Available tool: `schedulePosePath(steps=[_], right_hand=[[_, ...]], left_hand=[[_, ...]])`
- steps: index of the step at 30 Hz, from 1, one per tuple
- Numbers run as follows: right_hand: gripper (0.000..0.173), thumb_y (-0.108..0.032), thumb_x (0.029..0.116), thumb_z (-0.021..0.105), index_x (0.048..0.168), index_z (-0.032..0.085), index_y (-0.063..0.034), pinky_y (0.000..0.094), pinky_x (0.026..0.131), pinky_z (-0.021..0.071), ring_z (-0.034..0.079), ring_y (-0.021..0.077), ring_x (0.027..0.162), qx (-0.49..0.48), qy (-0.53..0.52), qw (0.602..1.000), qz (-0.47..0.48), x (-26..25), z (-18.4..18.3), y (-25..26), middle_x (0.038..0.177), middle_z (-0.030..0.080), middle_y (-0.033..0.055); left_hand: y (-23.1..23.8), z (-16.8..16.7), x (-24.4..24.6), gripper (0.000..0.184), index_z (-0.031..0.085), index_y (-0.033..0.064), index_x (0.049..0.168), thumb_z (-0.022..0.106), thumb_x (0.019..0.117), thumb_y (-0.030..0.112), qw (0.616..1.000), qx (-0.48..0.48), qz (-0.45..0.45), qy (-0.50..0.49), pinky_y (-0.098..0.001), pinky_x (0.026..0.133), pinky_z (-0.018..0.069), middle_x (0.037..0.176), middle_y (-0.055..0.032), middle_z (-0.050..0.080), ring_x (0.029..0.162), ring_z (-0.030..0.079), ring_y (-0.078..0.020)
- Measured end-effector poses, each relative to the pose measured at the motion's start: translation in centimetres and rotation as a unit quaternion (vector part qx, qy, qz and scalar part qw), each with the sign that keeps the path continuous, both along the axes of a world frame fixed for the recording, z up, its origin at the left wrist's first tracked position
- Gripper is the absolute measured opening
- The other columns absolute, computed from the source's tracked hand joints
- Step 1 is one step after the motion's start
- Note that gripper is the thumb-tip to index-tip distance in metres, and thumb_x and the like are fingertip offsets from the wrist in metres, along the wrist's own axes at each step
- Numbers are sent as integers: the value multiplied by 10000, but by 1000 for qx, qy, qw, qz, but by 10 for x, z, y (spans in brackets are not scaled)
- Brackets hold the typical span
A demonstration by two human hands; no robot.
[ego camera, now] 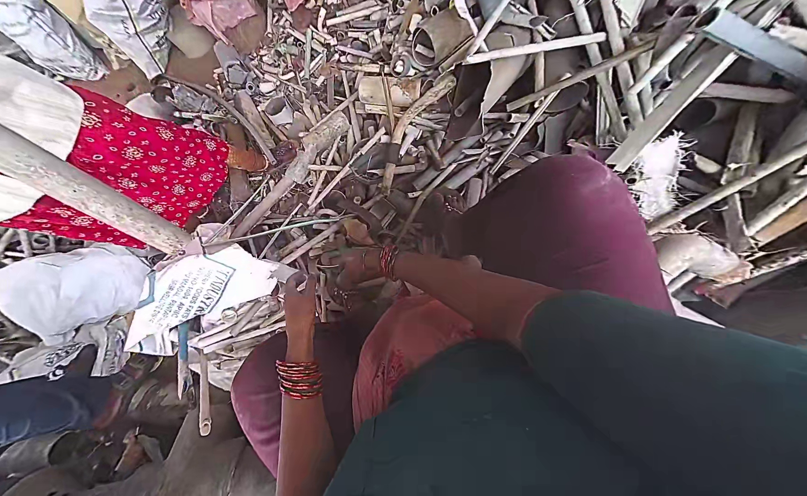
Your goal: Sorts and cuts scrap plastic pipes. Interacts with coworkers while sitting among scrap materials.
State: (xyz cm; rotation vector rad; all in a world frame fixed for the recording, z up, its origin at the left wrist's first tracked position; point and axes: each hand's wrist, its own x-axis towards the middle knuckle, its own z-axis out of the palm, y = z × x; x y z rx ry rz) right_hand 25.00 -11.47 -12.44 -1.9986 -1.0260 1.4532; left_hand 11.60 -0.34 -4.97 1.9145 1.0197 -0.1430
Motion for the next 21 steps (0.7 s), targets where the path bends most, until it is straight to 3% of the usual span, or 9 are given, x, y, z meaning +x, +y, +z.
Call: schedulePosePath(steps=[3,5,6,7,8,9,12,15,21], right_hand=[[356,-103,989,614,1271,611,115,674,1034,434,577,493,1258,-134,-98,986,-22,23,-41,-44,1315,605,335],[406,-109,1069,509,1422,519,91,599,1147,359,468,434,1414,-235,-66,967,-77,37,-2,-76,1503,493,291],[416,-137,1088,482,1443,504,80,562,1155,361,468,403,1419,-251,-50,959,-121,45,9,-87,1520,485,271],[402,-164,1099,471,1418,516,77,536,1125,392,506,383,1366,-246,-46,954,-165,53,2,-93,1471,517,263],[357,-187,1097,476,1325,551,78,524,1035,439,562,372,1218,-209,-76,951,-216,56,-28,-96,1320,569,260],[324,-171,1017,581,1149,662,114,596,886,520,672,438,1021,-124,-164,933,-297,54,-80,-96,1110,675,315],[372,-175,1027,576,1291,619,84,644,1043,444,603,460,1228,-197,-67,945,-252,85,-122,-72,1287,630,314],[383,-208,1051,554,1253,620,110,651,1023,439,597,465,1229,-248,-52,948,-193,80,-137,-58,1290,617,327],[386,-215,1027,588,1283,631,70,675,1055,410,551,467,1301,-300,-51,951,-50,45,-141,-29,1354,600,301]], left_hand=[[-6,-4,4,449,453,-57,1437,487,1083,217,998,-43,-16,31,-476,1017,439,1439,-271,505,1254,543,-335],[-7,2,5,412,498,-58,1403,477,1085,204,997,-60,-45,28,-450,1007,444,1405,-257,540,1229,561,-306],[-8,4,5,396,515,-60,1383,477,1083,196,996,-65,-58,22,-434,1002,453,1378,-253,557,1210,573,-293],[-8,5,4,388,524,-63,1370,482,1077,188,995,-72,-69,13,-418,996,460,1361,-250,566,1193,580,-279],[-8,6,3,380,533,-63,1358,490,1072,185,993,-80,-81,3,-400,995,469,1350,-243,576,1185,590,-262],[-9,6,1,373,546,-59,1345,497,1067,185,992,-85,-94,-9,-384,987,482,1326,-230,596,1165,605,-240],[-15,12,-5,372,564,-46,1324,496,1052,199,983,-105,-143,-43,-304,951,497,1256,-169,635,1099,619,-142],[-22,15,-12,396,593,-40,1298,494,1028,233,968,-116,-204,-90,-270,942,509,1217,-131,664,1082,633,-100],[-13,16,-23,480,562,3,1395,532,1037,320,933,-126,-338,8,-397,996,514,1318,-175,636,1151,643,-246]])
